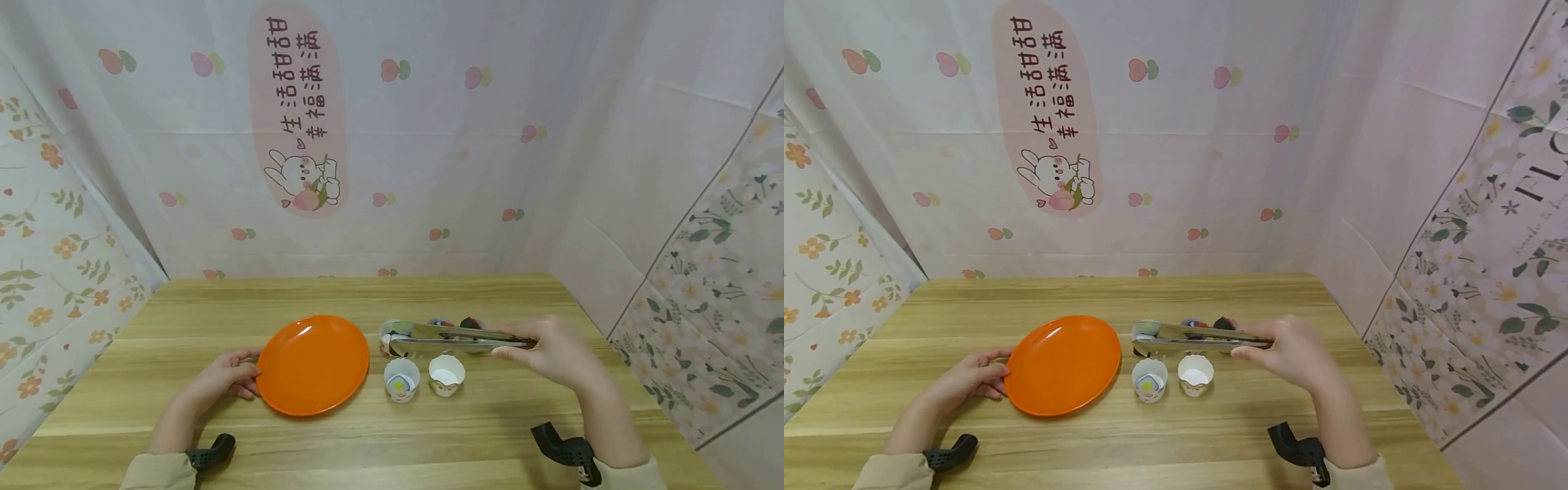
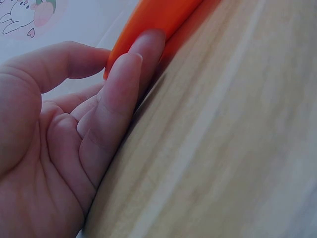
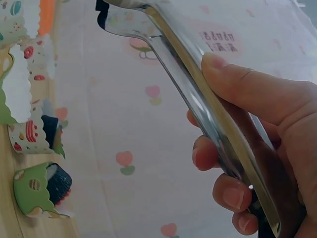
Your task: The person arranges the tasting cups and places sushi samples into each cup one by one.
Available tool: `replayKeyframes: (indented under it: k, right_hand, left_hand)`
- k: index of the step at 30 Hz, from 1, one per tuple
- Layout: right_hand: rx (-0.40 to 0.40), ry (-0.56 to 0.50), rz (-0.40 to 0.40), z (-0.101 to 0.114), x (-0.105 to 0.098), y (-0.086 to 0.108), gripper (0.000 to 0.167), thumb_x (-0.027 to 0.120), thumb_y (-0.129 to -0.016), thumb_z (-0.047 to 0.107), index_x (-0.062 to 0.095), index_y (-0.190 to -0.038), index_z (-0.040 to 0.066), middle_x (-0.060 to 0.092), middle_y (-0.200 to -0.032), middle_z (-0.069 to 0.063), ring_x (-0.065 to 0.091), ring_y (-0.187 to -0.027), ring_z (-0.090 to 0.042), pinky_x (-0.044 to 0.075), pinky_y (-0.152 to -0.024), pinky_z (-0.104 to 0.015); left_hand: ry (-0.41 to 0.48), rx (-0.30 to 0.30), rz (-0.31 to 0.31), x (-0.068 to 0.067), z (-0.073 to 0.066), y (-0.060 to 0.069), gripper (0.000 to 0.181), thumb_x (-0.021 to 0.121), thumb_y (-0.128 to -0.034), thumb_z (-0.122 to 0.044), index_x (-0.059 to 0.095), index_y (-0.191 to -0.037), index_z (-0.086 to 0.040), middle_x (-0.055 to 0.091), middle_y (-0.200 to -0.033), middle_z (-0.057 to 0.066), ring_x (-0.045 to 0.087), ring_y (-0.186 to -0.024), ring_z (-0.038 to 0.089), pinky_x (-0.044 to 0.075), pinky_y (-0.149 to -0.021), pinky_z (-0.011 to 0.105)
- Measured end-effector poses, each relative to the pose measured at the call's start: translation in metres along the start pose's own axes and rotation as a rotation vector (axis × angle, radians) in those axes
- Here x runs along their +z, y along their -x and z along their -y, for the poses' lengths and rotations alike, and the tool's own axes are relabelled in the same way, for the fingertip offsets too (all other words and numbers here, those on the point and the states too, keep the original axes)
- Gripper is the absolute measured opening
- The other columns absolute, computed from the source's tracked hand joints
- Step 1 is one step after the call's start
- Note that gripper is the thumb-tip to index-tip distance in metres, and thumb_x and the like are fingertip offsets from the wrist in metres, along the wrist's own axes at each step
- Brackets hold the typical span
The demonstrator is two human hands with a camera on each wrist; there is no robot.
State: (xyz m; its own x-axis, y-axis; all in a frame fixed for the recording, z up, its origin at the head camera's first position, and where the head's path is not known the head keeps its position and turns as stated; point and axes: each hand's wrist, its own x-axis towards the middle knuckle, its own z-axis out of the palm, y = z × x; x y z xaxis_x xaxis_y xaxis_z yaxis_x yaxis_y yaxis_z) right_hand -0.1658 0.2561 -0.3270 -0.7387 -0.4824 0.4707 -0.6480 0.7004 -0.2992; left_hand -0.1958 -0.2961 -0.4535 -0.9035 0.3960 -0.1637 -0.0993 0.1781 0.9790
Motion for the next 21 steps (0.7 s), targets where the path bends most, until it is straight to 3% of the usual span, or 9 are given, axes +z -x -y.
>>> replayKeyframes:
  k: [10, 16, 21]
  right_hand:
    - [0.14, -0.002, 0.107, -0.006, -0.016, 0.009, 0.039, 0.075, -0.082, 0.037, 0.074, -0.109, 0.009, 0.071, -0.099, -0.005, 0.055, -0.059, -0.001, 0.045, -0.051, -0.024]
    - [0.115, 0.013, 0.104, -0.01, -0.02, 0.013, 0.04, 0.076, -0.081, 0.036, 0.074, -0.108, 0.007, 0.072, -0.099, -0.004, 0.066, -0.074, -0.009, 0.052, -0.058, -0.025]
    - [0.113, -0.017, 0.115, -0.014, -0.022, 0.017, 0.039, 0.076, -0.081, 0.033, 0.073, -0.108, 0.004, 0.072, -0.098, -0.006, 0.066, -0.073, -0.009, 0.05, -0.056, -0.025]
  left_hand:
    - [0.01, -0.011, -0.009, 0.001, -0.001, 0.0, 0.064, 0.051, -0.0954, -0.007, 0.015, -0.14, 0.021, 0.066, -0.09, 0.013, 0.066, -0.073, 0.02, 0.056, -0.066, 0.03]
    - [0.008, 0.0, -0.01, 0.002, -0.004, 0.001, 0.064, 0.051, -0.0958, -0.007, 0.014, -0.14, 0.022, 0.066, -0.09, 0.013, 0.066, -0.072, 0.019, 0.057, -0.065, 0.031]
    - [0.009, -0.005, -0.018, 0.003, -0.005, 0.001, 0.064, 0.051, -0.0958, -0.006, 0.014, -0.14, 0.022, 0.066, -0.09, 0.013, 0.066, -0.072, 0.019, 0.057, -0.065, 0.031]
